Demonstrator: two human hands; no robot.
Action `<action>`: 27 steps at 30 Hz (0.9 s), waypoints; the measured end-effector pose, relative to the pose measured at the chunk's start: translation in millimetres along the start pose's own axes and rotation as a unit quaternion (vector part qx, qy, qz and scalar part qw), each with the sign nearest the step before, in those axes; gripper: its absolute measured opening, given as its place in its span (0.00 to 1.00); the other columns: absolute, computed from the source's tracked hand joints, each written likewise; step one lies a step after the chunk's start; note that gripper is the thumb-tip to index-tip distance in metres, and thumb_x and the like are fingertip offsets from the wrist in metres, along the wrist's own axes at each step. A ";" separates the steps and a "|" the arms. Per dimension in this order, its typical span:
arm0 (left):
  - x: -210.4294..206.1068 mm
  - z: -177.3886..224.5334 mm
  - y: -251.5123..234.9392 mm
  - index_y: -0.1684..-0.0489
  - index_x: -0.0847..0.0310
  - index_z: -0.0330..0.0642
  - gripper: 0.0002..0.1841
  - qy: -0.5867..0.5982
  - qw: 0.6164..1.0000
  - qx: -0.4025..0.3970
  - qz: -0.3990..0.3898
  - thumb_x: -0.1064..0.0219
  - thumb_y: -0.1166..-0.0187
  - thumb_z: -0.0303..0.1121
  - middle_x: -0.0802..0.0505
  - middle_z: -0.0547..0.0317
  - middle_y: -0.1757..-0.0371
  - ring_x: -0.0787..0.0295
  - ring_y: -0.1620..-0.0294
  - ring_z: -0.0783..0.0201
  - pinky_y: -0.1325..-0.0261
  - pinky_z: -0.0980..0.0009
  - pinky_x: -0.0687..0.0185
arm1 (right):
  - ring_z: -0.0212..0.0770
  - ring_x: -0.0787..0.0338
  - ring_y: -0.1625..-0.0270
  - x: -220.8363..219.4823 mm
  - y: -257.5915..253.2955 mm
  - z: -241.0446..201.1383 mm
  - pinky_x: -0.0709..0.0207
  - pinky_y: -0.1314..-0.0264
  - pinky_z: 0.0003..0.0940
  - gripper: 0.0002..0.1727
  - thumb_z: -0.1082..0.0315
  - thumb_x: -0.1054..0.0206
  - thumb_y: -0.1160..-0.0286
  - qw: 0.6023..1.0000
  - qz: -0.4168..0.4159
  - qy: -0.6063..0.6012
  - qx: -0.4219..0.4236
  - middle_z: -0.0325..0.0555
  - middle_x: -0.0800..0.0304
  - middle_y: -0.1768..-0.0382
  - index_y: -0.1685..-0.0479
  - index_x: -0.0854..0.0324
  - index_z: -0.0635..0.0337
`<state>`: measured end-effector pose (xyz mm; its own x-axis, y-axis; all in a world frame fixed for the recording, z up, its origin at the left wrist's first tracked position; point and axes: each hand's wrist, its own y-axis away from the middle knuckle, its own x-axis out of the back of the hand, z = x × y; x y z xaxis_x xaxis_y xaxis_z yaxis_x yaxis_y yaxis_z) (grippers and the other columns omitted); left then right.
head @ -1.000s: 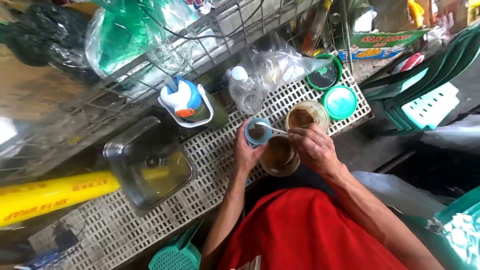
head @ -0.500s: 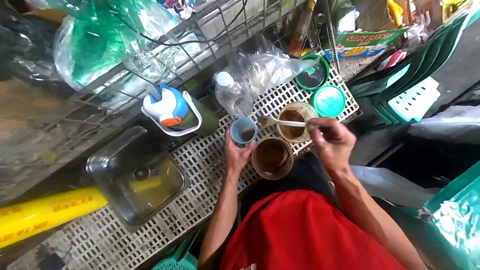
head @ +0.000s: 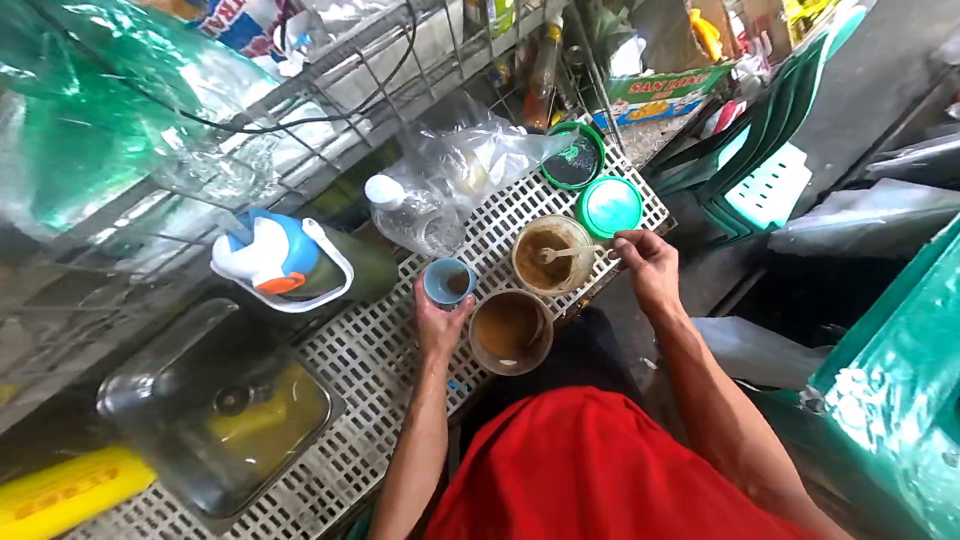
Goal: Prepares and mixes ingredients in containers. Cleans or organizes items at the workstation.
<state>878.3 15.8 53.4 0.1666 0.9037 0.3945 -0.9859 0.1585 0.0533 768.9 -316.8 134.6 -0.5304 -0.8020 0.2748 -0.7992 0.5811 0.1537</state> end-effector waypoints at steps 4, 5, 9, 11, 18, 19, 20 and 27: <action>-3.0 2.2 -1.7 0.13 0.42 0.40 0.51 -0.004 1.000 -0.003 -0.006 0.16 0.43 0.33 0.18 0.48 0.24 0.21 0.24 0.63 0.22 0.63 0.23 | 0.38 0.07 0.57 14.5 -21.7 -1.3 0.13 0.54 0.37 0.17 0.58 0.43 0.10 1.000 0.019 0.012 -0.003 0.46 0.05 0.51 0.40 0.17 0.60; -3.5 2.3 -1.7 0.13 0.43 0.40 0.51 -0.006 1.000 -0.002 -0.010 0.16 0.43 0.33 0.19 0.47 0.23 0.21 0.23 0.63 0.21 0.62 0.24 | 0.39 0.08 0.54 18.4 -31.2 -0.2 0.14 0.51 0.39 0.17 0.57 0.42 0.11 0.998 0.030 0.054 0.009 0.47 0.07 0.49 0.38 0.18 0.59; -6.1 3.7 -2.4 0.12 0.44 0.39 0.52 -0.009 1.000 0.004 -0.017 0.14 0.43 0.31 0.20 0.45 0.22 0.22 0.22 0.61 0.19 0.61 0.25 | 0.66 0.24 0.27 20.4 -92.4 18.2 0.29 0.31 0.67 0.39 0.45 0.26 0.35 0.949 0.025 0.311 0.048 0.64 0.23 0.27 0.23 0.23 0.56; -5.4 4.5 -0.3 0.13 0.43 0.40 0.52 -0.014 1.000 0.003 -0.004 0.15 0.43 0.33 0.18 0.47 0.24 0.21 0.23 0.63 0.21 0.62 0.24 | 0.73 0.33 0.20 10.8 -108.3 24.7 0.36 0.31 0.77 0.50 0.34 0.25 0.42 0.920 -0.016 0.392 0.022 0.64 0.33 0.18 0.15 0.30 0.47; 0.4 4.4 9.1 0.13 0.45 0.36 0.53 -0.008 1.000 0.007 0.026 0.15 0.44 0.34 0.19 0.44 0.24 0.21 0.24 0.62 0.21 0.62 0.23 | 0.76 0.58 0.07 -26.5 -127.8 58.1 0.48 0.25 0.86 0.67 0.18 0.29 0.55 0.868 -0.052 0.493 -0.036 0.64 0.57 0.06 0.05 0.48 0.37; -0.8 5.2 9.3 0.13 0.45 0.36 0.53 -0.008 1.000 0.011 0.023 0.15 0.43 0.32 0.19 0.43 0.24 0.21 0.23 0.61 0.21 0.61 0.24 | 0.76 0.60 0.07 -29.4 -129.2 59.9 0.49 0.25 0.87 0.69 0.18 0.28 0.56 0.864 -0.045 0.501 -0.039 0.64 0.60 0.06 0.05 0.49 0.37; -2.2 6.0 9.6 0.13 0.45 0.36 0.52 -0.010 1.000 0.015 0.022 0.15 0.43 0.31 0.19 0.43 0.24 0.21 0.23 0.60 0.20 0.61 0.25 | 0.76 0.62 0.07 -31.2 -130.2 61.8 0.51 0.25 0.88 0.69 0.18 0.28 0.58 0.863 -0.033 0.503 -0.041 0.64 0.62 0.05 0.05 0.48 0.37; -9.4 9.0 1.0 0.12 0.44 0.39 0.52 -0.019 1.000 0.020 -0.005 0.15 0.41 0.34 0.20 0.44 0.22 0.23 0.21 0.60 0.19 0.59 0.27 | 0.75 0.44 0.12 -14.3 -140.3 63.2 0.39 0.31 0.84 0.59 0.28 0.23 0.57 0.880 0.026 0.474 -0.014 0.65 0.45 0.11 0.16 0.32 0.47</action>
<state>875.5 3.9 57.9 0.1769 0.8865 0.4276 -0.9841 0.1511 0.0938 870.7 -395.6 49.1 -0.0805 -0.3058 0.9487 -0.7668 0.6271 0.1371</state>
